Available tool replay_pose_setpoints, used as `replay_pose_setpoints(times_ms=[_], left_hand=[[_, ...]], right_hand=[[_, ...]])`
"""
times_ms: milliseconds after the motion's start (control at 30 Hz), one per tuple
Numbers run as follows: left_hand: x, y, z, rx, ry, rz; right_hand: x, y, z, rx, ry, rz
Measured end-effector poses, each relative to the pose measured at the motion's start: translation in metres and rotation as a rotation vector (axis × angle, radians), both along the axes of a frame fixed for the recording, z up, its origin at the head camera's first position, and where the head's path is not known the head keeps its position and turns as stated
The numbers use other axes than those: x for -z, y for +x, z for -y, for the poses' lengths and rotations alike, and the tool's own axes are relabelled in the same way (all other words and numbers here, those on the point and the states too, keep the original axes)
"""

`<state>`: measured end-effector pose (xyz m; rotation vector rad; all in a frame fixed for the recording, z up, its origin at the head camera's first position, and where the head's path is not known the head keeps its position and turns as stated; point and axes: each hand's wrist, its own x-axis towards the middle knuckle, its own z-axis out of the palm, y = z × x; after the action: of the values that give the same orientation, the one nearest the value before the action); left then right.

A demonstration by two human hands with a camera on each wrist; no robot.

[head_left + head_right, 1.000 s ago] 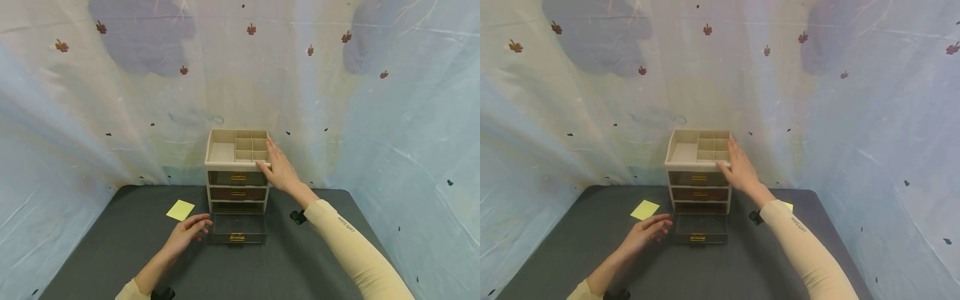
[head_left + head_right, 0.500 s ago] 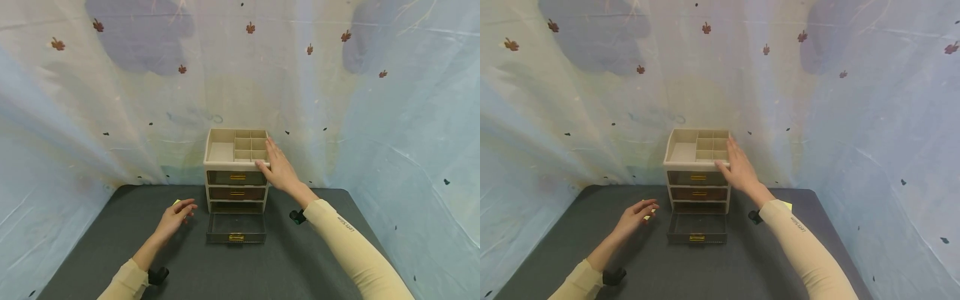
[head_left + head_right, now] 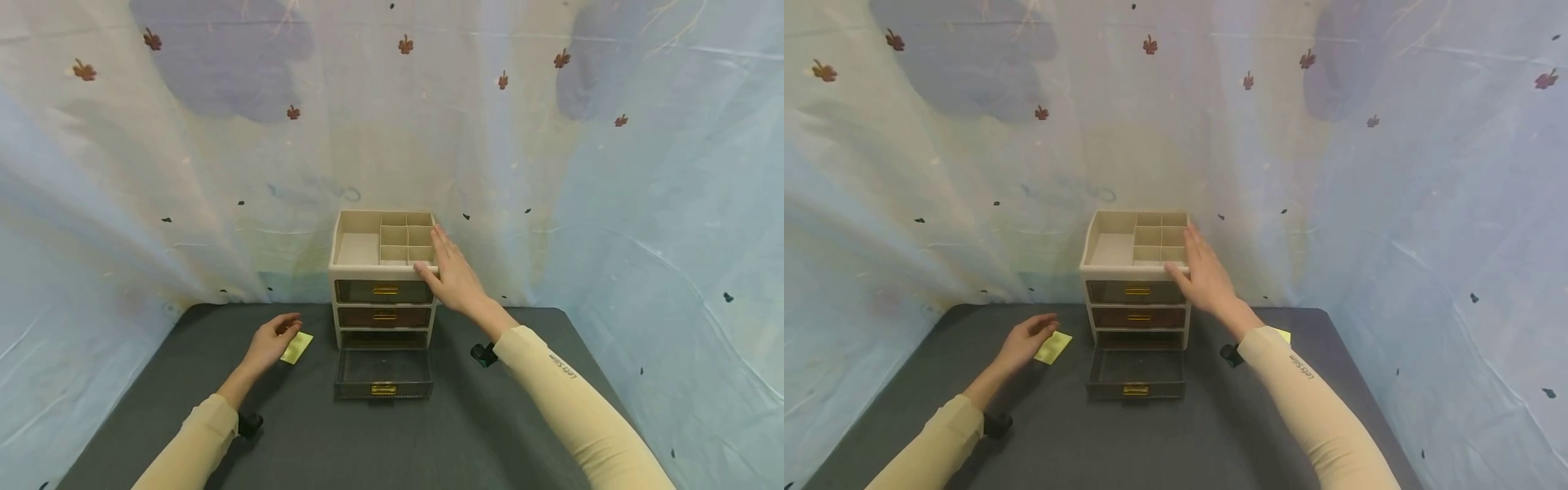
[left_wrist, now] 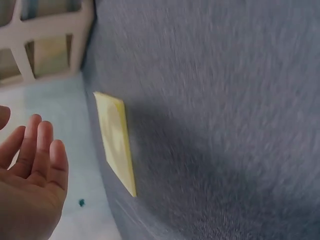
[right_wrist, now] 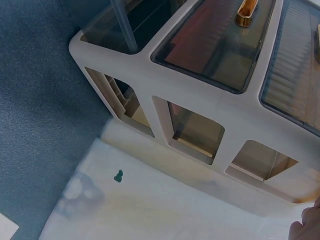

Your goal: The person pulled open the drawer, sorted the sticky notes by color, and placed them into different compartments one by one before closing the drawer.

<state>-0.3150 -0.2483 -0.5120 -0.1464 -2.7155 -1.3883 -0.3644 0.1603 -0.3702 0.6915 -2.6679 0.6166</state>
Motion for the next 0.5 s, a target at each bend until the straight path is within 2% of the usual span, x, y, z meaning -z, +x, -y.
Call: replay_pose_setpoints(times_ms=[200, 500], left_hand=[[0.009, -0.018, 0.013, -0.012, -0.034, 0.010], [0.021, -0.034, 0.030, -0.024, -0.121, 0.069]], right_hand=[[0.001, 0.000, -0.001, -0.005, 0.000, -0.020], [-0.001, 0.001, 0.000, -0.007, 0.002, -0.014]])
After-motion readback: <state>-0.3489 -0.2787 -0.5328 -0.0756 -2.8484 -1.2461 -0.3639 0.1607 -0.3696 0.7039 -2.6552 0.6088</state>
